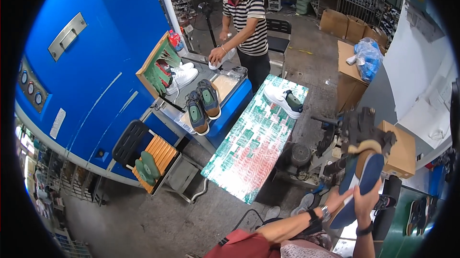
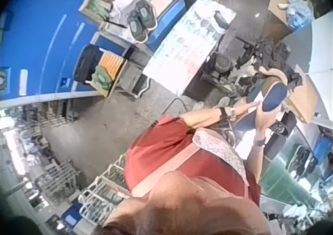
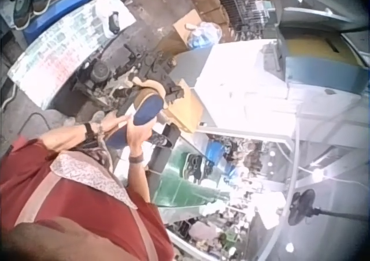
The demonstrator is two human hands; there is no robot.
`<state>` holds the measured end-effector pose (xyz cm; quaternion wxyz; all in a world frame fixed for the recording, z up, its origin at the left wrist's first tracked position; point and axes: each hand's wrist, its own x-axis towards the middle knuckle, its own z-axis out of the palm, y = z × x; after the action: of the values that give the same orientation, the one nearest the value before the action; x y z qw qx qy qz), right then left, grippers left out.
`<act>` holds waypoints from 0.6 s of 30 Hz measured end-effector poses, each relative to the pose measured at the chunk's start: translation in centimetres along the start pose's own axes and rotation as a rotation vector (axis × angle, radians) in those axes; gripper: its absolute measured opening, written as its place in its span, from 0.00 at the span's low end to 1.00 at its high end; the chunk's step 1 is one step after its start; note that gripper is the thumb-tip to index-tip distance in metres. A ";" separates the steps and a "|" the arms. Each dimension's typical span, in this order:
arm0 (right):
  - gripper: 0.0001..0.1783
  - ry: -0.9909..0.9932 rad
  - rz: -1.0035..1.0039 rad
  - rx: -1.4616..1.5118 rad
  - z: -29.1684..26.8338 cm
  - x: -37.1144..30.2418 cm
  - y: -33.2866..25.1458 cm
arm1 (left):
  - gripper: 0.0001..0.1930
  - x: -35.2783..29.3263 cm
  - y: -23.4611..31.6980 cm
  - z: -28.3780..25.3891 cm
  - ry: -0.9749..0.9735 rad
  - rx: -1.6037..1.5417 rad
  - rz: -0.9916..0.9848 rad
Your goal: Insert shoe lasts into sneaker uppers and align them for assembly on a factory line.
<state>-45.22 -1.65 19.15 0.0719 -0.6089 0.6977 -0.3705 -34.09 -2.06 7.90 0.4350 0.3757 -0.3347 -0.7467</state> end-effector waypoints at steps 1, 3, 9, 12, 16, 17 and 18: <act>0.50 -0.022 0.043 0.168 -0.7 -1.9 0.9 | 0.44 -1.6 1.1 -0.4 -0.007 0.125 0.023; 0.42 -0.022 0.122 0.646 -1.5 -5.8 2.1 | 0.43 -4.1 1.2 -2.3 -0.019 0.190 0.026; 0.33 -0.410 0.514 1.290 -0.3 -3.7 4.4 | 0.34 -8.4 9.8 -10.2 -0.589 0.510 -0.139; 0.48 -0.688 0.805 2.025 4.0 0.6 2.3 | 0.31 -11.2 8.8 -16.8 -0.646 1.176 0.112; 0.44 -0.603 0.789 2.051 5.4 -0.5 3.7 | 0.22 -13.9 11.3 -16.7 -0.254 1.011 -0.474; 0.44 -0.632 0.739 2.092 5.1 -0.8 4.5 | 0.23 -13.6 9.9 -17.4 -0.238 1.003 -0.399; 0.44 -0.671 0.682 2.125 4.5 -1.1 5.7 | 0.25 -12.4 8.5 -17.6 -0.219 0.985 -0.317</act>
<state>-47.00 -2.71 12.16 0.8228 -0.0904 0.1095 -0.5504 -11.53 2.75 9.60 0.0511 0.5015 -0.6284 -0.5924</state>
